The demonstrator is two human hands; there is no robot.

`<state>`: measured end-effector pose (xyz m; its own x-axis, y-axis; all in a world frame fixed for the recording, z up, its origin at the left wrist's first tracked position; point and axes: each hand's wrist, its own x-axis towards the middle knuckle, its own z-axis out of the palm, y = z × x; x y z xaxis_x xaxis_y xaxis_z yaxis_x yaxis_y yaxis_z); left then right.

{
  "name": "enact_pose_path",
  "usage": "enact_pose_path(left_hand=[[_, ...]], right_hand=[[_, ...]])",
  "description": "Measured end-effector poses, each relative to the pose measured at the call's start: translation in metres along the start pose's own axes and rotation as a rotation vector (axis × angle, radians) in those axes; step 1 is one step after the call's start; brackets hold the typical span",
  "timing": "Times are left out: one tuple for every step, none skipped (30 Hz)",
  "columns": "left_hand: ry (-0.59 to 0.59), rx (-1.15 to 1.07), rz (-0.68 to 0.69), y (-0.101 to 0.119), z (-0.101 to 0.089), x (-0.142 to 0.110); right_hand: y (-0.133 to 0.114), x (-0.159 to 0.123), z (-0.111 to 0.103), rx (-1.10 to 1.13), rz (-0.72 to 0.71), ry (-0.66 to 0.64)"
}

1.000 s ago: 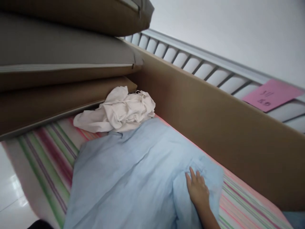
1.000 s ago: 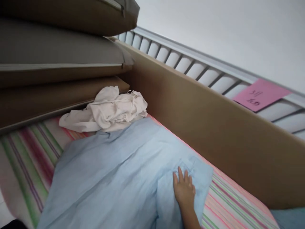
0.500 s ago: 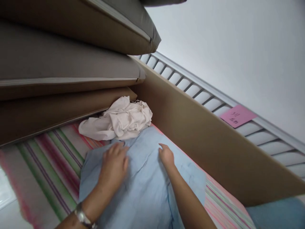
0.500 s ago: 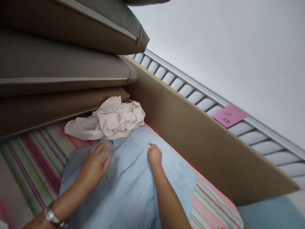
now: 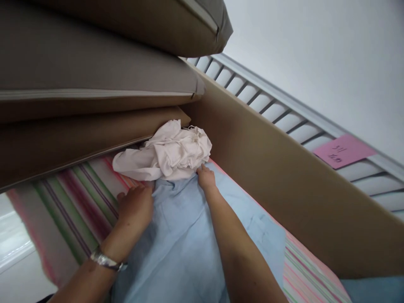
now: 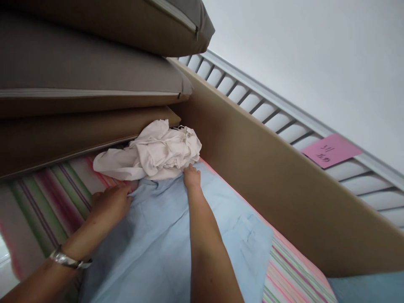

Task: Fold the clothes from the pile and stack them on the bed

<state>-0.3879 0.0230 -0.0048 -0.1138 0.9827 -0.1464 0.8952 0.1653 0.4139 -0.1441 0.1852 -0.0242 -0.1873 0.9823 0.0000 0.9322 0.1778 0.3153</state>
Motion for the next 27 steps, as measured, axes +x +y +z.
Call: enact_pose_path(left_hand=[[0.018, 0.002, 0.01, 0.002, -0.002, -0.001], [0.03, 0.0, 0.02, 0.005, -0.004, -0.002], [0.036, -0.008, 0.033, 0.009, -0.006, -0.003], [0.039, -0.023, 0.053, 0.012, -0.008, -0.005], [0.042, -0.047, 0.083, 0.016, -0.01, -0.007], [0.047, -0.078, 0.126, 0.021, -0.011, -0.01], [0.055, -0.115, 0.18, 0.025, -0.013, -0.013], [0.06, -0.157, 0.249, 0.029, -0.014, -0.016], [0.054, -0.203, 0.328, 0.033, -0.014, -0.018], [0.03, -0.247, 0.413, 0.037, -0.013, -0.021], [-0.013, -0.287, 0.499, 0.04, -0.012, -0.024], [-0.068, -0.317, 0.583, 0.043, -0.01, -0.027], [-0.129, -0.336, 0.658, 0.046, -0.008, -0.03], [-0.194, -0.343, 0.722, 0.049, -0.004, -0.033], [-0.265, -0.344, 0.772, 0.051, -0.001, -0.036], [-0.336, -0.346, 0.806, 0.054, 0.004, -0.04], [-0.404, -0.353, 0.827, 0.057, 0.008, -0.044], [-0.465, -0.368, 0.838, 0.06, 0.012, -0.048], [-0.517, -0.389, 0.842, 0.063, 0.016, -0.052], [-0.558, -0.414, 0.846, 0.067, 0.02, -0.057], [-0.587, -0.437, 0.854, 0.07, 0.023, -0.061], [-0.61, -0.457, 0.862, 0.074, 0.025, -0.064], [-0.63, -0.468, 0.868, 0.077, 0.026, -0.067], [-0.647, -0.473, 0.868, 0.079, 0.027, -0.07], [-0.66, -0.482, 0.863, 0.081, 0.026, -0.072], [-0.674, -0.496, 0.858, 0.082, 0.026, -0.073], [-0.688, -0.518, 0.851, 0.084, 0.025, -0.074]], right_hand=[[0.002, 0.001, 0.0, -0.012, -0.006, 0.002], [0.004, 0.001, 0.0, -0.023, -0.011, 0.007], [0.006, 0.001, 0.0, -0.032, -0.016, 0.015], [0.008, 0.0, -0.001, -0.041, -0.021, 0.026], [0.011, -0.002, -0.003, -0.047, -0.023, 0.037], [0.014, -0.005, -0.005, -0.055, -0.024, 0.056], [0.019, -0.01, -0.008, -0.067, -0.026, 0.081], [0.024, -0.016, -0.01, -0.083, -0.026, 0.11], [0.029, -0.024, -0.011, -0.103, -0.024, 0.141], [0.036, -0.034, -0.012, -0.125, -0.018, 0.17], [0.042, -0.045, -0.012, -0.146, -0.009, 0.191], [0.049, -0.058, -0.011, -0.162, 0.006, 0.202], [0.055, -0.072, -0.009, -0.171, 0.026, 0.2], [0.06, -0.086, -0.005, -0.176, 0.044, 0.191], [0.065, -0.1, 0.0, -0.177, 0.057, 0.178], [0.069, -0.114, 0.006, -0.176, 0.067, 0.162], [0.072, -0.127, 0.013, -0.173, 0.075, 0.145], [0.075, -0.138, 0.019, -0.168, 0.084, 0.128], [0.077, -0.147, 0.025, -0.16, 0.096, 0.111], [0.079, -0.155, 0.029, -0.15, 0.114, 0.094], [0.082, -0.16, 0.032, -0.14, 0.135, 0.079], [0.084, -0.163, 0.033, -0.13, 0.155, 0.065], [0.086, -0.165, 0.032, -0.123, 0.173, 0.057], [0.088, -0.165, 0.029, -0.119, 0.189, 0.054], [0.089, -0.165, 0.025, -0.117, 0.201, 0.058], [0.091, -0.165, 0.02, -0.117, 0.212, 0.065], [0.091, -0.165, 0.015, -0.116, 0.223, 0.076]])
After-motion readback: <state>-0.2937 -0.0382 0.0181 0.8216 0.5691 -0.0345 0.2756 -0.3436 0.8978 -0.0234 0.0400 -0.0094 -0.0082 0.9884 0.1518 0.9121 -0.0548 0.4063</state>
